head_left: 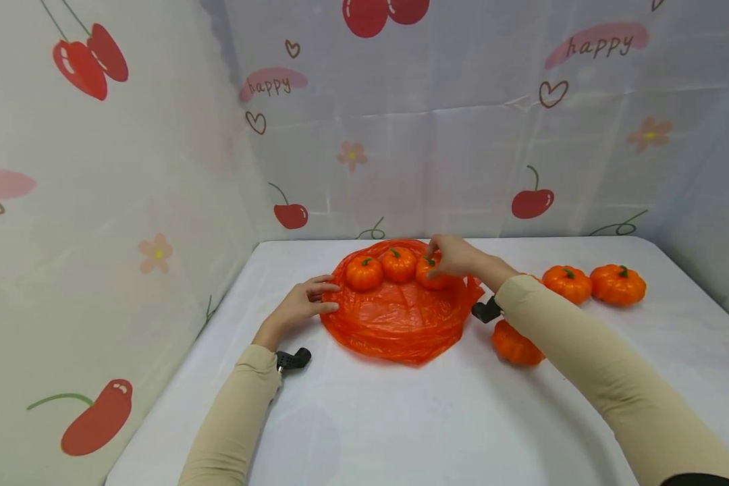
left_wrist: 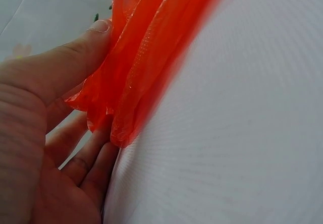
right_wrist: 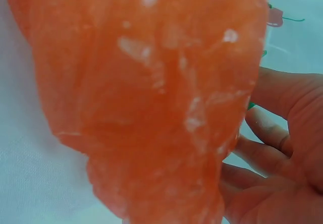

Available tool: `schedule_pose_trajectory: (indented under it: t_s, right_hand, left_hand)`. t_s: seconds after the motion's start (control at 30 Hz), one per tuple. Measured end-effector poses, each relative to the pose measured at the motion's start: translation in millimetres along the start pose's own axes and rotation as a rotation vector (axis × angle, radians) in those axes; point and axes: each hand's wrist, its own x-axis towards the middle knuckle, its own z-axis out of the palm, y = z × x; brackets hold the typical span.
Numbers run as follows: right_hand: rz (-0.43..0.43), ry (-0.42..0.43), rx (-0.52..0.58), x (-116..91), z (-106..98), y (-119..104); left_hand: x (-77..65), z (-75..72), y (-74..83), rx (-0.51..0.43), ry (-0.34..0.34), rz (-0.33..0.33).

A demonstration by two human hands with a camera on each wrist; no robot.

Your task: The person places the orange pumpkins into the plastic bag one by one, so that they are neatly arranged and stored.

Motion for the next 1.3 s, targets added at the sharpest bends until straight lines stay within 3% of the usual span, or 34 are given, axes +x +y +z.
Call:
schedule_pose_trajectory:
  t_s: [0.27,0.5,0.9,1.07,1.3]
  right_hand:
    - [0.007,-0.033,0.017,-8.3,-8.7,-1.7]
    - [-0.064,-0.014,-0.013,-23.9,-21.5,-4.0]
    - [-0.074,-0.022,0.070,-55.8,-35.6,0.0]
    - [-0.100,-0.004,0.096,-71.9,-37.6,2.4]
    - [-0.075,-0.001,0.121,-93.2,-33.1,9.4]
  left_hand:
    - [1.2,1.2,-1.1,0.006,-0.001,0.005]
    - [0.5,0.6,-0.5,-0.014,-0.002,0.015]
    - [1.6,-4.0,-0.5,-0.022,-0.002,-0.015]
    - [3.7,-3.2,-1.1,-0.017,-0.002,-0.018]
    - [3.0,-0.5,-3.1,-0.010,-0.004,-0.021]
